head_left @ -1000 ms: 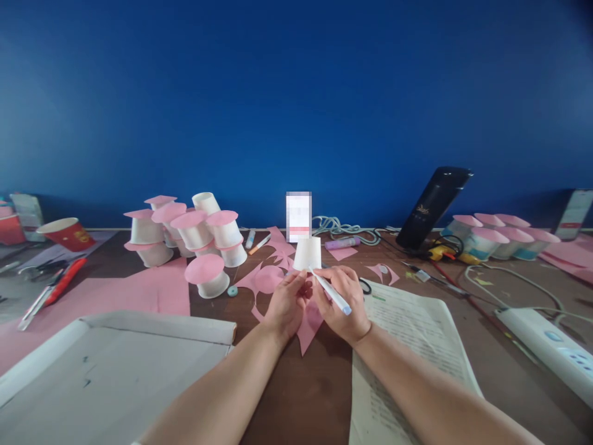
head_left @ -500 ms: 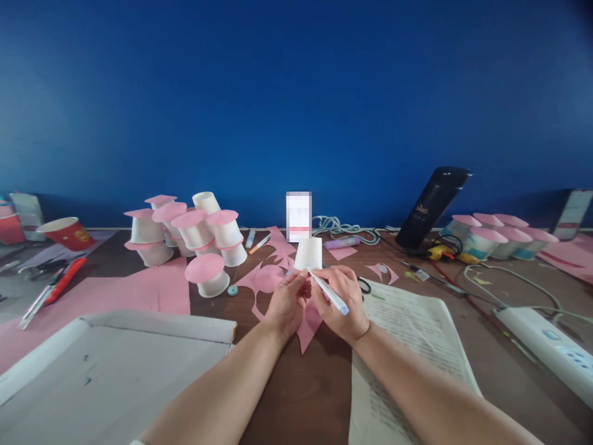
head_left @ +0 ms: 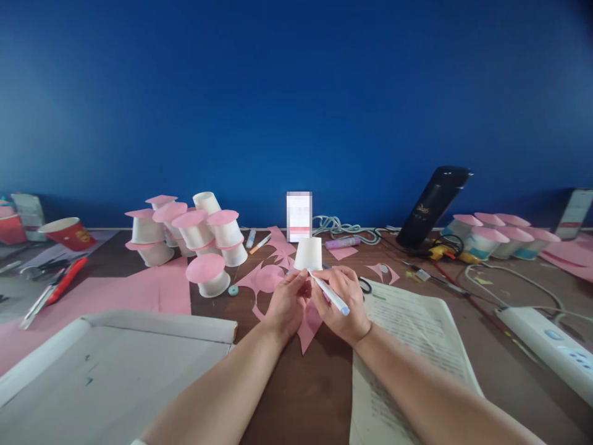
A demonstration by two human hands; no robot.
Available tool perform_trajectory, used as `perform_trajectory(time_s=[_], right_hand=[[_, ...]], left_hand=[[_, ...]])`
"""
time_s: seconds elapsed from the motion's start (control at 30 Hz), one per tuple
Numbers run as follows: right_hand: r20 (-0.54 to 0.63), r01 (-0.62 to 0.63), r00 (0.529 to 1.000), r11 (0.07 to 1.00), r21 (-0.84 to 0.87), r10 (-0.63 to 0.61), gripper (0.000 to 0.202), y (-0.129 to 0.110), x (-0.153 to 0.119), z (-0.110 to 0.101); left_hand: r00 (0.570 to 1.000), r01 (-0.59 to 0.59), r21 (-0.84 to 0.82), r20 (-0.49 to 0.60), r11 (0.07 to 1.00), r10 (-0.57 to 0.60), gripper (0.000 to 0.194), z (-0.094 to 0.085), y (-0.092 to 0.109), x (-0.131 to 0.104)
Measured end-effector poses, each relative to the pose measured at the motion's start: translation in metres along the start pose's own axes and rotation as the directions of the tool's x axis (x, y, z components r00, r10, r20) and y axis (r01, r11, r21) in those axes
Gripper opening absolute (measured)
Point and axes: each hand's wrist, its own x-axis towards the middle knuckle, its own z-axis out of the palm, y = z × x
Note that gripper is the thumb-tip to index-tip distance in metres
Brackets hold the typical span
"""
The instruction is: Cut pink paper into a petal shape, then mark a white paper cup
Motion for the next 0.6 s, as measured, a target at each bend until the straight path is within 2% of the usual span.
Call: perform_trajectory(time_s=[0.6], right_hand=[[-0.02,-0.003,1.0,1.0,-0.019,0.002,0.011,0.0025,-0.0001,0.0002]], left_hand=[[1.0,0.026,-0.015,-0.01,1.0,-0.026,0.017,0.0023,0.0007,-0.0001]])
